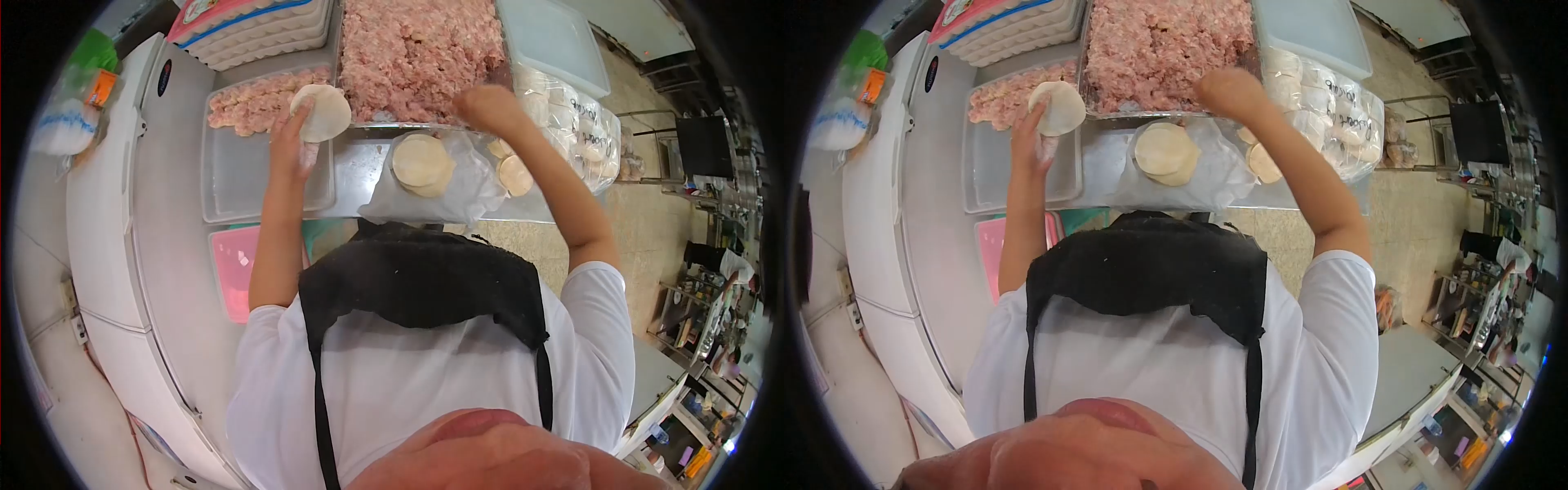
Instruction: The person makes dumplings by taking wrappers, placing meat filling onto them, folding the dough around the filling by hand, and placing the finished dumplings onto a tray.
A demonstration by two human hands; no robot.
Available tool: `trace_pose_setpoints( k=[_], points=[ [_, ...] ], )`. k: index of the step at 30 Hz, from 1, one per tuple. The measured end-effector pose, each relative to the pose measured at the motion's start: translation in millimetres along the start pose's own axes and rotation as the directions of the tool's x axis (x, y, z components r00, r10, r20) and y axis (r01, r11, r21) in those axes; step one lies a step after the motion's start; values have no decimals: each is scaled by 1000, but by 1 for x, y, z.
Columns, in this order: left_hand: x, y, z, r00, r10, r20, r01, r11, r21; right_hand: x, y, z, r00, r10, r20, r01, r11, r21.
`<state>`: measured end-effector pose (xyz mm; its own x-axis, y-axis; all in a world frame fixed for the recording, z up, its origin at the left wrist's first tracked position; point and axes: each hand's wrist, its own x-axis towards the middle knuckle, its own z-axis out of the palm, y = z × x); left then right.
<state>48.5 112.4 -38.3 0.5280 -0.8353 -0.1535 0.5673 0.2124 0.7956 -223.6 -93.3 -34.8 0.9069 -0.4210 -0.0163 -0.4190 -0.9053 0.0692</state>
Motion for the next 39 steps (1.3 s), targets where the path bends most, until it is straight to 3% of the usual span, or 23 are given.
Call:
trace_pose_setpoints(
  k=[3, 6, 9, 11, 14, 15, 17, 19, 20, 21, 22, 23, 25, 28, 31, 34, 36, 37, 39],
  points=[
    [10, -10, -12, 999, -31, -28, 30, 999, -35, -8, -23, -4, 997, 29, 67, -41, 984, 174],
    [13, -22, -5, 996, -40, -75, 36, 998, -53, -19, 1, 13, 1000, -11, -20, 19, 878, 479],
    [22, -44, 15, 993, -85, -83, 73, 988, -140, -34, 4, 5, 963, 235, 133, -245, 553, 797],
    [29, -62, 41, 989, -148, 3, 144, 958, -250, -35, -4, -31, 941, 285, 185, -289, 387, 876],
    [25, -65, 109, 969, -248, -3, 231, 909, -347, -29, -12, -45, 913, 343, 220, -293, 179, 939],
    [25, -61, 126, 976, -210, 50, 212, 889, -405, -26, -14, -45, 906, 360, 223, -282, 121, 952],
    [27, -56, 152, 981, -126, 149, 186, 836, -517, -24, -21, -23, 929, 369, -13, -127, 353, 927],
    [69, -93, 102, 878, 22, 478, 333, 691, -642, -28, -10, 17, 850, 234, -472, 161, 738, 656],
    [84, -106, 86, 786, 130, 604, 415, 614, -671, -37, -2, 0, 916, 191, -352, 70, 790, 610],
    [65, -90, 107, 905, -26, 424, 330, 671, -663, -48, 3, -33, 962, 157, -223, -11, 838, 545],
    [58, -90, 119, 964, -52, 259, 207, 758, -619, -56, 5, -51, 987, 136, -84, -81, 880, 467],
    [54, -92, 129, 995, -58, 84, 94, 834, -544, -59, 5, -52, 978, 132, -159, -39, 872, 489],
    [47, -89, 143, 995, -73, -75, 30, 886, -463, -62, 5, -51, 943, 135, -303, 44, 854, 519],
    [32, -80, 158, 989, -139, -45, 99, 864, -493, -54, 18, -43, 951, -18, -309, 155, 892, 425],
    [26, -74, 166, 988, -124, -97, 67, 888, -456, -73, 26, -95, 990, 66, -122, -32, 965, 260],
    [23, -73, 175, 969, -123, -215, 25, 911, -412, -70, 14, -76, 964, 45, -261, 67, 911, 406],
    [15, -66, 194, 956, -127, -265, -5, 894, -447, -70, 27, -62, 943, -4, -333, 144, 906, 397],
    [15, -67, 190, 983, -75, -165, -11, 884, -467, -67, 37, -57, 927, -37, -373, 191, 903, 384],
    [13, -64, 178, 999, 33, 41, -8, 869, -494, -68, 56, -53, 909, 57, -412, 245, 727, 641]
  ],
)
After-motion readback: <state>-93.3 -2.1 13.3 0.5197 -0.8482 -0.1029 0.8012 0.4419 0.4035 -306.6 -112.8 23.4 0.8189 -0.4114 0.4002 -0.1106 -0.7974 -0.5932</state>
